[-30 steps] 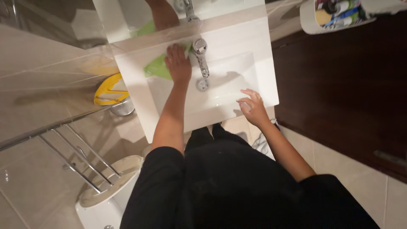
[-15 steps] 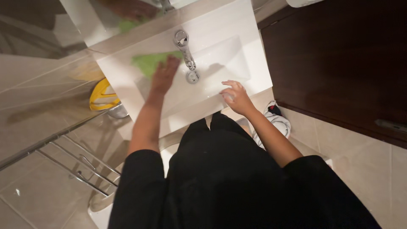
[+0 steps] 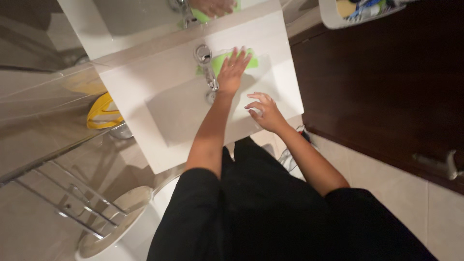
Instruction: The person cleans a white bathroom sink using a green cloth. They wipe the basin, faucet, and surrounding surfaces, then rinse the cloth under running water and continue wiping the sink until the end of the clip.
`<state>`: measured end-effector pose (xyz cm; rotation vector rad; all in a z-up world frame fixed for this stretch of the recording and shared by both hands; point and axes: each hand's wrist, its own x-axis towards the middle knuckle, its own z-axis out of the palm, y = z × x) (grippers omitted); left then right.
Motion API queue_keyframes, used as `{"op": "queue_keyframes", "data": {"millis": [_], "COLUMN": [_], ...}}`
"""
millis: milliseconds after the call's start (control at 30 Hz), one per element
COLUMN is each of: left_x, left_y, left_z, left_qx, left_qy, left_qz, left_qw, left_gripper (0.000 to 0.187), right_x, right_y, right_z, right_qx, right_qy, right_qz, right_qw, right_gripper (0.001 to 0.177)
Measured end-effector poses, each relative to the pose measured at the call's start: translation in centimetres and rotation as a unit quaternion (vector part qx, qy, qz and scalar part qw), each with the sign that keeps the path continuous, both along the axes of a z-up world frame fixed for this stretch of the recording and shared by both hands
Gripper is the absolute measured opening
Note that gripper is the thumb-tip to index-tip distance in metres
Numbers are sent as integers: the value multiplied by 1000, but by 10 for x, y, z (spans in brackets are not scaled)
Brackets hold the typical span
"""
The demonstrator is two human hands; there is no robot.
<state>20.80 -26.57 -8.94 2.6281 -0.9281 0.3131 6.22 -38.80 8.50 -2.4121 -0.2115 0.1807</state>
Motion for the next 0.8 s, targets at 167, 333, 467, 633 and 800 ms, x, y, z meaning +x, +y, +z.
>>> {"op": "queue_keyframes", "data": {"millis": [167,333,467,633,800], "left_x": [-10,-22,-86,-152,-170], "left_y": [47,67,123,177,185], "left_z": [42,54,64,87,87], "left_qx": [-195,-214,-103,-80,-107], "left_qy": [142,168,251,212,219], "left_qz": [73,35,57,191,234], "left_qw": [968,962,961,955,941], "left_gripper": [80,70,57,54,54], "right_x": [33,104,126,175,210], "right_y": [-15,21,45,40,-16], "right_z": [-6,-51,-78,-95,-135], "right_qx": [18,63,-95,-69,-158], "right_qy": [-14,-32,-132,-133,-229], "right_qz": [-18,1,12,30,208], "right_qw": [1000,998,987,988,938], "right_gripper": [24,41,31,48,43]}}
